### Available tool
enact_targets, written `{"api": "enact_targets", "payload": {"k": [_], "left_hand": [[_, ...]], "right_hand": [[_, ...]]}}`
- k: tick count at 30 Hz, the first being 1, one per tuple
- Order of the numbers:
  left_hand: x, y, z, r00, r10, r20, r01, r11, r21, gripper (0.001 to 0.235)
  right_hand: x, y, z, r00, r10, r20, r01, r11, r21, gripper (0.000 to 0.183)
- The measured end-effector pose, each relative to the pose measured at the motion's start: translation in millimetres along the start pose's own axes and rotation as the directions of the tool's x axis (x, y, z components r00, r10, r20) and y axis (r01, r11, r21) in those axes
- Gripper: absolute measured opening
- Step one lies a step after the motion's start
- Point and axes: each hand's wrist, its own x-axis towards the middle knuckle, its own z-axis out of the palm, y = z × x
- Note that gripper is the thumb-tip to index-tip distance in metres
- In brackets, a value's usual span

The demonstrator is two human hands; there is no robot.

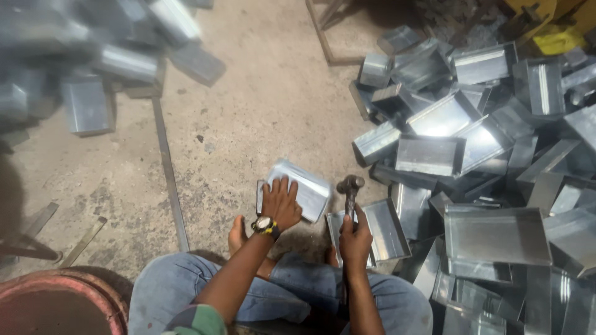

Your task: The person assembles metal boxes by hand and using a hammer, folding pre-cut metal sheets into a rectangular shape and hammering the seams and corners to secure them before tossing the finished items onto a pile.

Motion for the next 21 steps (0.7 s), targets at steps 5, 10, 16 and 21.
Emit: {"api": "enact_targets", "payload": {"k": [5,10,16,21], "left_hand": [[13.9,6.8,-14.9,0.993,-0.083,-0.079,0.077,0.993,-0.084,0.107],[18.2,-7.6,-17.9,0.998,-0.06,0.022,0.061,0.998,-0.035,0.11],[7.6,-1.9,-11.5,0.999,-0.025,-0.046,0.023,0.999,-0.043,0.108],[13.9,-3.3,-24.5,0.998,-0.047,0.051,0.049,0.998,-0.038,0.111]], "right_hand": [[-27.7,-14.7,-18.2,0.991,-0.133,0.016,0.127,0.973,0.193,0.048],[-45.6,-19.5,-20.1,0.96,-0.272,-0.063,0.275,0.882,0.381,0.046],[-26.8,16.5,1.5,0.983,-0.071,0.169,0.104,0.976,-0.193,0.041],[-18.3,27.3,16.2,0.996,0.044,0.074,-0.037,0.995,-0.091,0.04]]}}
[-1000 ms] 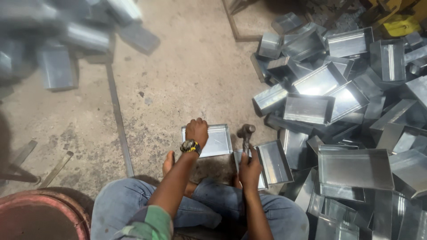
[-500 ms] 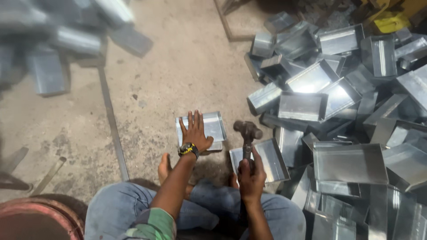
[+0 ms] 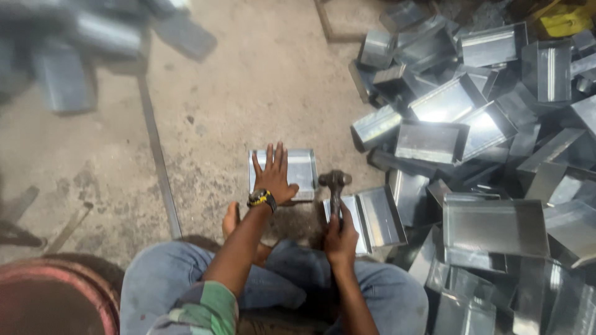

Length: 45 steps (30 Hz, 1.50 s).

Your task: The person assembles metal boxes by hand and using a hammer, folding pre-cut metal sheets into a rectangular shape and hammering the seams and corners to secure them before tossing the finished items onto a pile.

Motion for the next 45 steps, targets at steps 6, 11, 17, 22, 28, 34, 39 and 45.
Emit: {"api": "enact_targets", "payload": {"k": [6,11,17,22,28,34,39,45], "left_hand": [[-22.0,5.1,-9.5,0.998,0.005,0.06,-0.005,1.0,0.004,0.114],[-49.5,8.9,4.9,0.998,0.008,0.059,-0.007,1.0,-0.028,0.113],[-40.5,16.2,7.0,0.995,-0.013,0.1,0.013,1.0,-0.001,0.111],[13.7,-10.7,26.6,0.992,-0.02,-0.127,0.03,0.997,0.078,0.046],[42.4,-39.2,7.2,0.981,0.14,-0.132,-0.127,0.987,0.103,0.009],[-31.5,-13.1,-31.3,0.957,0.199,-0.213,-0.177,0.977,0.117,0.038],[-40.2,-3.3,-44.7,0.957,0.154,-0.248,-0.126,0.984,0.125,0.039],[-37.2,-4.2,-40.1,0.956,0.154,-0.25,-0.122,0.983,0.139,0.04]], "right_hand": [[-4.5,-27.9,-9.2,0.987,-0.159,0.019,0.16,0.984,-0.081,0.043],[-6.4,-29.7,-10.4,0.942,-0.321,-0.097,0.332,0.933,0.14,0.049],[26.6,-20.1,10.6,0.969,-0.247,-0.001,0.244,0.96,-0.14,0.042],[18.9,4.4,-3.4,0.998,-0.041,-0.044,0.036,0.994,-0.1,0.042],[21.2,-6.0,-23.1,0.994,-0.098,-0.049,0.099,0.994,0.038,0.044],[-4.9,-52.9,-49.9,0.985,-0.172,0.023,0.137,0.853,0.503,0.049],[-39.0,-73.8,-64.4,0.841,-0.459,-0.285,0.539,0.749,0.385,0.046],[-9.8,-75.9,-35.5,0.965,-0.22,0.144,0.23,0.972,-0.057,0.048]]}}
